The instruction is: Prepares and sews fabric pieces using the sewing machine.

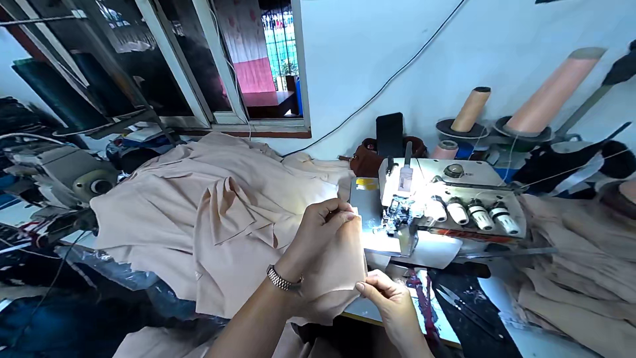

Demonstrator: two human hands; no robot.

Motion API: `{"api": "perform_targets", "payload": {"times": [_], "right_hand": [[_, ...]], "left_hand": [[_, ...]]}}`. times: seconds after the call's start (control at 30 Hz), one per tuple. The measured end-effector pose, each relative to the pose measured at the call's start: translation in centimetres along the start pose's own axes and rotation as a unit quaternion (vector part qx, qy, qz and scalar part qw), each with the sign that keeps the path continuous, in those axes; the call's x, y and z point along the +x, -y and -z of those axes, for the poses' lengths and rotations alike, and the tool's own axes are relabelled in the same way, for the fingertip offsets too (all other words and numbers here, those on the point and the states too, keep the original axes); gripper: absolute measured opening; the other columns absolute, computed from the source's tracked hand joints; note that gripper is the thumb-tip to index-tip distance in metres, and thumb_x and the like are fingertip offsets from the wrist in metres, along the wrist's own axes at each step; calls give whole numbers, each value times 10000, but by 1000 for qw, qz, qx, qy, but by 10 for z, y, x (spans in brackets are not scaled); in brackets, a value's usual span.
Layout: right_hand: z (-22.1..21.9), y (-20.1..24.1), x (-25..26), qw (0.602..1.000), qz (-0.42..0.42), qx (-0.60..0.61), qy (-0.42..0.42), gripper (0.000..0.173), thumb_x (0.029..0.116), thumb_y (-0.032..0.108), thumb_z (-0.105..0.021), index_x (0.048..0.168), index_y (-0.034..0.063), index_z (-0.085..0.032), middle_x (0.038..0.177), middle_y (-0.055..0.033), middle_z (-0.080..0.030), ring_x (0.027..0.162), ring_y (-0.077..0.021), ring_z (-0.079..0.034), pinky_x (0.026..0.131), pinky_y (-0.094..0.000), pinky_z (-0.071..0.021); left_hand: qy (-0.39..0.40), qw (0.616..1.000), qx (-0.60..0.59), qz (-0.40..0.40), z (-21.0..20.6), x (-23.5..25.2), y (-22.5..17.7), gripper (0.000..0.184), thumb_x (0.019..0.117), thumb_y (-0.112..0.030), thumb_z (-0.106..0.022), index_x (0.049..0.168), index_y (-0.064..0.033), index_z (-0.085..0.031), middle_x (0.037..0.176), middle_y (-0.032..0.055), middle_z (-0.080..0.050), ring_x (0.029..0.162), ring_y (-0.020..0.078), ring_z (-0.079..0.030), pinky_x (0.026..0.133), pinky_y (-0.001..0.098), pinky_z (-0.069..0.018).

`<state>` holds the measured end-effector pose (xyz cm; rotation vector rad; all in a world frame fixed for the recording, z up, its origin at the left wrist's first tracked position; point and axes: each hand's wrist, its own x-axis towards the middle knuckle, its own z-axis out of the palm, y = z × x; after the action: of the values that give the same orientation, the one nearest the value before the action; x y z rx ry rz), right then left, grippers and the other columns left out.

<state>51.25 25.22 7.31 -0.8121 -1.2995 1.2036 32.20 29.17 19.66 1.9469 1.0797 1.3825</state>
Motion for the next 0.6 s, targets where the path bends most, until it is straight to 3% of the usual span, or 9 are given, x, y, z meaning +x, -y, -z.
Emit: {"api": "perform_targets", "payload": {"times": [0.13,0.27,0.4,0.6], "right_hand": [[2,6,-5,999,-25,-18,-22,64,858,61,-731,825,31,-775,836,-43,-730,704,-88,-684,682,-220,-600],[0,10,-9,996,-69,-4,-47,23,842,20,-742,822,9,-748,728,-47,-727,632,-105,-698,644,-243,-615],[-2,8,-11,995,-80,12,-53,29,854,12,-719,833,-1,-733,728,-58,-718,639,-120,-697,655,-258,-618],[0,7,-13,997,-64,22,-36,47,863,33,-724,832,4,-745,729,-60,-725,648,-119,-702,665,-253,-615]], "left_hand": [[-6,1000,-31,3,-6,2,6,71,981,-4,-616,994,-13,-685,858,34,-673,692,48,-598,624,180,-498],[-8,998,-58,-10,-12,8,18,66,970,-10,-628,992,-2,-689,862,30,-680,745,49,-624,693,198,-527],[2,998,-52,-20,-12,6,18,80,983,-2,-589,1007,4,-665,883,40,-666,788,60,-631,738,213,-536],[-2,998,-60,1,-10,5,18,73,984,10,-595,1015,2,-660,856,31,-659,744,50,-614,701,194,-524]]}}
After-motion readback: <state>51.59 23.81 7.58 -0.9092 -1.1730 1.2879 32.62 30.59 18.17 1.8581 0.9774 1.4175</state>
